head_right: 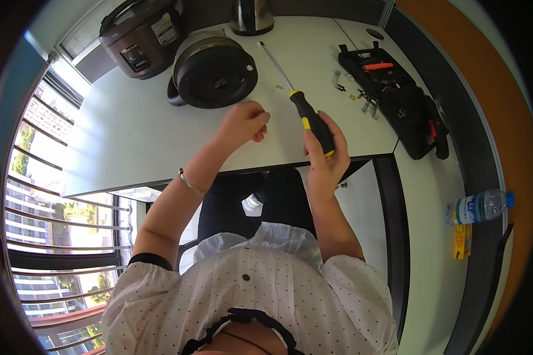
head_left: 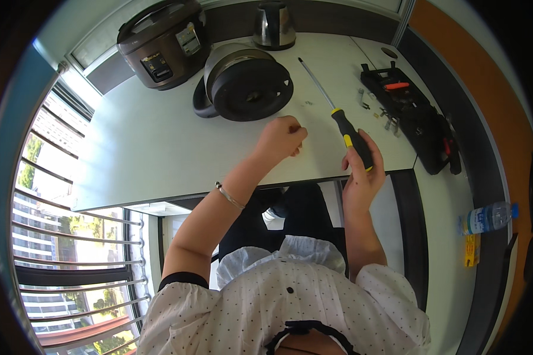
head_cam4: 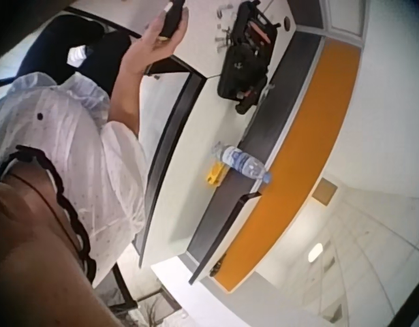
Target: The person disassembles an electric kettle by removing screws from the base with a screwdriver. They then separate the base cover from the kettle body, exposing the internal heating element and wiring.
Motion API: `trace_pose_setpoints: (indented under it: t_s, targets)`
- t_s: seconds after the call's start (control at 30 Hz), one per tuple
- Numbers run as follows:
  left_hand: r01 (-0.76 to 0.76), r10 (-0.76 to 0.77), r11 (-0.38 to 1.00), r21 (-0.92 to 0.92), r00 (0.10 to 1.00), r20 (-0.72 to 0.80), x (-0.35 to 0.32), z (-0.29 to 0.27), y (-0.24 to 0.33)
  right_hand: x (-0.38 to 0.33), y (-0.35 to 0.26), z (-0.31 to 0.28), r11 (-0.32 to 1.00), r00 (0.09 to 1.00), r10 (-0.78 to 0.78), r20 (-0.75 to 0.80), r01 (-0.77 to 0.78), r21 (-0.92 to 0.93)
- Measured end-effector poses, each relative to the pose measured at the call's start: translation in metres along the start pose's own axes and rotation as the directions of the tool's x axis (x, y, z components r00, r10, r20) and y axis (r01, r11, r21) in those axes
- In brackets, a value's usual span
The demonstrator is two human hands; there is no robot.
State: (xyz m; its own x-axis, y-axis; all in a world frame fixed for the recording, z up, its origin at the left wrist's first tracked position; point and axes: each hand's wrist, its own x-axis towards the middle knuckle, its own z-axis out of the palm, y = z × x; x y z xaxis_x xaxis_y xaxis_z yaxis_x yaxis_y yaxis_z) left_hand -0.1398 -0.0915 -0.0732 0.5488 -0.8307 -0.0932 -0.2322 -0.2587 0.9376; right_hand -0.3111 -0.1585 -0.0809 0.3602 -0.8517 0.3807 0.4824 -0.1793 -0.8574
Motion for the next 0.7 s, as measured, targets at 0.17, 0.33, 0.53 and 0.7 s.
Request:
trace_pose_setpoints:
  t_s: [0.17, 0.33, 0.53, 0.7]
  targets:
    - [-0.224, 0.338, 0.671, 0.707, 0.941, -0.023, 0.033, 0.022, 0.001, 0.018, 0.009, -0.012, 1.000, 0.990, 0.003, -0.139, -0.005, -0.015]
    - [-0.136, 0.342, 0.571, 0.809, 0.936, -0.084, 0.073, 0.035, 0.000, 0.028, 0.022, -0.023, 0.996, 0.980, 0.058, -0.188, -0.070, -0.054]
    - [-0.057, 0.309, 0.598, 0.800, 0.937, -0.164, 0.085, 0.035, -0.001, 0.037, 0.032, -0.032, 0.978, 0.983, 0.085, -0.165, -0.114, -0.175]
    - [-0.108, 0.304, 0.630, 0.769, 0.946, -0.117, 0.060, 0.029, 0.011, 0.047, 0.043, -0.038, 0.901, 0.994, -0.056, -0.093, 0.010, -0.433]
